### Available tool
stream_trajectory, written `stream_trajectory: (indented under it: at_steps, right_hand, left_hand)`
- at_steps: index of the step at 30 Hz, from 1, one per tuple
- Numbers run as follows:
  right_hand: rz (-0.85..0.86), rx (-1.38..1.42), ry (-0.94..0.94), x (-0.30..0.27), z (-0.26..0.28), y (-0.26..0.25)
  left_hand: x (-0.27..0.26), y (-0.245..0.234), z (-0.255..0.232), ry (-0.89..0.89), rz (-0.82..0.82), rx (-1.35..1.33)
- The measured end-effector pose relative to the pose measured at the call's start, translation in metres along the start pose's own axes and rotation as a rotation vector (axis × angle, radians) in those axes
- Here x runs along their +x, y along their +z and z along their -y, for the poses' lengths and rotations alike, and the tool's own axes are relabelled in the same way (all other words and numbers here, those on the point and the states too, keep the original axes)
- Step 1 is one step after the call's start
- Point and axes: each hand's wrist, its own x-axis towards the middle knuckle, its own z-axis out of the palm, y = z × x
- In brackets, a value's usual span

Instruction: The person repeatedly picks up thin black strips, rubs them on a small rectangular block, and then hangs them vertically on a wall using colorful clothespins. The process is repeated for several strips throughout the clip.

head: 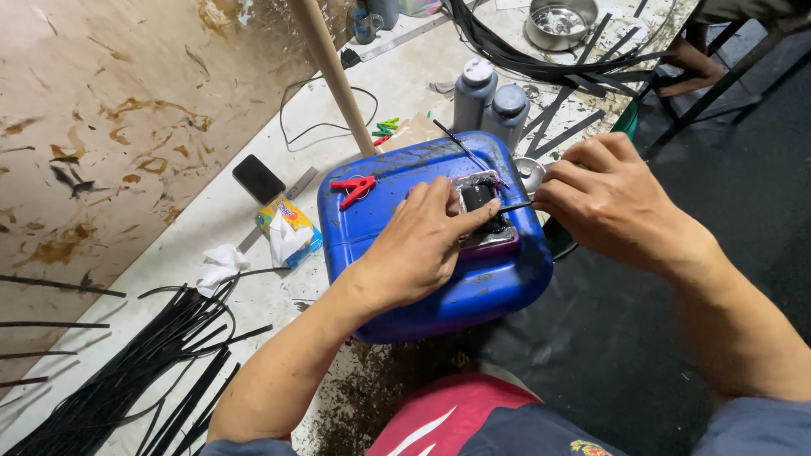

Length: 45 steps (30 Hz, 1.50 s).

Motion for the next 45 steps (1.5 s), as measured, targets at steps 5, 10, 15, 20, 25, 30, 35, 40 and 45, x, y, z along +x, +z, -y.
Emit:
stream_trajectory:
  at_steps: [5, 10, 15, 20, 25, 30, 35, 40, 45]
  right_hand:
    - [-0.003, -0.070, 0.028, -0.003, -0.001, -0.006]
    - [-0.009, -0.097, 0.028, -0.008, -0.004, -0.012]
    - [0.008, -0.131, 0.035, -0.014, -0.006, -0.012]
    - [0.047, -0.160, 0.046, -0.022, -0.009, -0.011]
    - [0.024, -0.169, 0.070, -0.028, -0.007, -0.025]
    - [-0.025, -0.100, 0.085, -0.035, 0.000, -0.050]
    - [-0.141, -0.097, 0.051, -0.041, 0.019, -0.078]
    - [-0.206, -0.078, 0.014, -0.050, 0.051, -0.111]
    - [-0.247, -0.060, -0.067, -0.066, 0.084, -0.139]
  left_hand:
    - [0.005, -0.001, -0.007, -0.070, 0.074, 0.048]
    - [0.010, -0.001, -0.013, -0.110, 0.125, 0.081]
    - [0.019, -0.004, -0.019, -0.162, 0.190, 0.146]
    - [0.029, -0.008, -0.023, -0.216, 0.306, 0.137]
    - [0.021, -0.014, -0.034, -0.139, 0.194, 0.132]
    - [0.004, -0.012, -0.065, -0.017, -0.211, -0.018]
    - [-0.008, 0.006, -0.117, -0.205, -0.561, -0.213]
    - [-0.020, 0.028, -0.167, -0.327, -0.688, -0.436]
    - [-0.043, 0.037, -0.213, -0.434, -0.802, -0.596]
